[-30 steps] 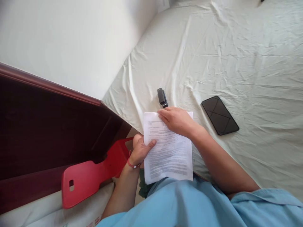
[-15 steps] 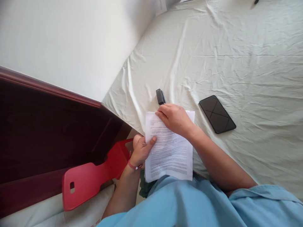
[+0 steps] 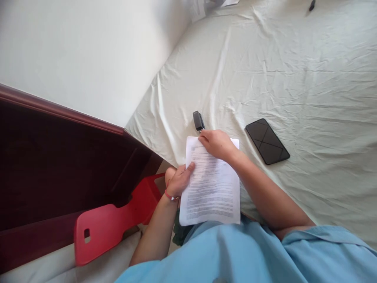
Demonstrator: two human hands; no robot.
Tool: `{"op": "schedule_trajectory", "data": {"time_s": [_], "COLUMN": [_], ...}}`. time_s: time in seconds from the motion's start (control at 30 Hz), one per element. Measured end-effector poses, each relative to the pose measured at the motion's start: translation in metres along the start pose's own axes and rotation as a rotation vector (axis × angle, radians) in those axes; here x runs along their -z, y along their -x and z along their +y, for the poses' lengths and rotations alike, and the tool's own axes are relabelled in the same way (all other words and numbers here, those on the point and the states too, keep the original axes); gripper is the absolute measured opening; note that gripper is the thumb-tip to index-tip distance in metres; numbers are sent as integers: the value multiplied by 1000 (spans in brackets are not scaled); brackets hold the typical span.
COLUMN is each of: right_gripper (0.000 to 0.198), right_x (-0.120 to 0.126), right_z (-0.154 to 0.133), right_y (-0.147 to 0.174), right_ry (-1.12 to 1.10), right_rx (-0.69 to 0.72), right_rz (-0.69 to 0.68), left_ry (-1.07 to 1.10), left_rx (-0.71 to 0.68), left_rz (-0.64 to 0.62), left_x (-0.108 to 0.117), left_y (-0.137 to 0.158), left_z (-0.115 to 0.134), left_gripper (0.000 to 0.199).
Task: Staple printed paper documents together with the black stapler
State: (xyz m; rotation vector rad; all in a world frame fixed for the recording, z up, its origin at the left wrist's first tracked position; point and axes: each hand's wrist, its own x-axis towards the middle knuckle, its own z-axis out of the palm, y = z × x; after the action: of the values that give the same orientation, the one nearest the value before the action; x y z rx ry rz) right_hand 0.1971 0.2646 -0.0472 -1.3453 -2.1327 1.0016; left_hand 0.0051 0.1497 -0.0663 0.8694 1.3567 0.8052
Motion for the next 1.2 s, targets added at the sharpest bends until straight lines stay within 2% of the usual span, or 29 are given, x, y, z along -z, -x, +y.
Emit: {"op": "schedule_trajectory", "data": {"time_s": [0.17,0.3,0.5,0.7,1.0,1.2], "right_gripper": [29,25,26,25,25,26], "right_x": [-7,-6,2,8,12,15], "right_z": [13,16,12,6,10,18], "right_y": [-32,-59,-82,-86,-95,-102], "right_ry": [139,184,317,364,397,448], "right_rx": [-132,-204,-261,-266,-256,-260], "right_rz": [-176,-307,-360,-377,-387,-369], "left_ry": [289,427,416,450,460,399], "left_rx": [229,349,282,330,318,323], "left_rz": [7,25,131,182,213,233], "left_x": [13,16,11,0,-5,-13], "left_y": [-26,-36,-41,-47,-57,-61], "left_z": [-10,-3,1,5,4,8], "left_gripper": [31,24,11,8,8,18]}}
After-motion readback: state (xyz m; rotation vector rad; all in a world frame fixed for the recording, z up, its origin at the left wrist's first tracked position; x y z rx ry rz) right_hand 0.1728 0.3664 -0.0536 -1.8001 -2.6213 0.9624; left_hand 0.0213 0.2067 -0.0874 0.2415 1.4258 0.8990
